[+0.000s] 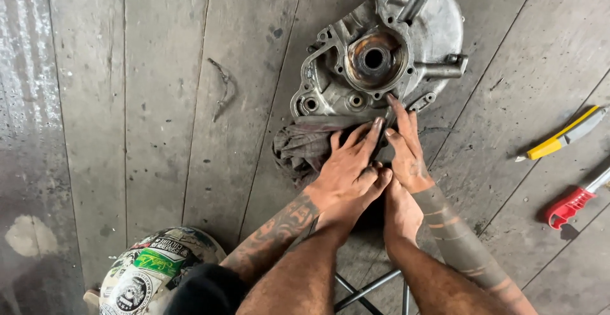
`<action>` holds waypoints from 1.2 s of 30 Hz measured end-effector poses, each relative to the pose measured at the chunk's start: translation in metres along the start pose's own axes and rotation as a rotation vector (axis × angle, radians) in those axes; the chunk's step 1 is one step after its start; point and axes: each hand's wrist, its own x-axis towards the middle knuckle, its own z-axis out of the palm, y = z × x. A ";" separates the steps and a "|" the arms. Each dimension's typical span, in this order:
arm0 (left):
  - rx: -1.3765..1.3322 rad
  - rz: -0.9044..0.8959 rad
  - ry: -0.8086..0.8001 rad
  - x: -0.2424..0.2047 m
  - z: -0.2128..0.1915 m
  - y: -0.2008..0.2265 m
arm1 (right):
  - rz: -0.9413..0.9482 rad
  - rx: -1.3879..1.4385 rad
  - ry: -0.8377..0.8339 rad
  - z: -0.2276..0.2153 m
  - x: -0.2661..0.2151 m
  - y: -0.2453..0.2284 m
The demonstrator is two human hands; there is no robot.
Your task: The person wipes a large metal mechanical housing with a cloth, cleaning its surfaces and crevices. They rotate the part to access different sides and continue wiping until the end of the clip.
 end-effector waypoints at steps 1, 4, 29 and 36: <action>0.003 0.000 0.005 0.003 0.008 0.001 | -0.006 0.000 0.000 -0.007 0.007 -0.020; -0.017 -0.042 0.116 0.015 0.009 0.008 | 0.344 0.236 -0.087 -0.023 0.019 -0.061; 0.252 0.123 0.151 0.033 -0.028 0.016 | 0.192 0.524 0.033 -0.018 0.004 -0.029; 0.043 0.043 -0.221 0.032 -0.032 -0.021 | 0.188 0.511 0.036 -0.006 -0.001 -0.013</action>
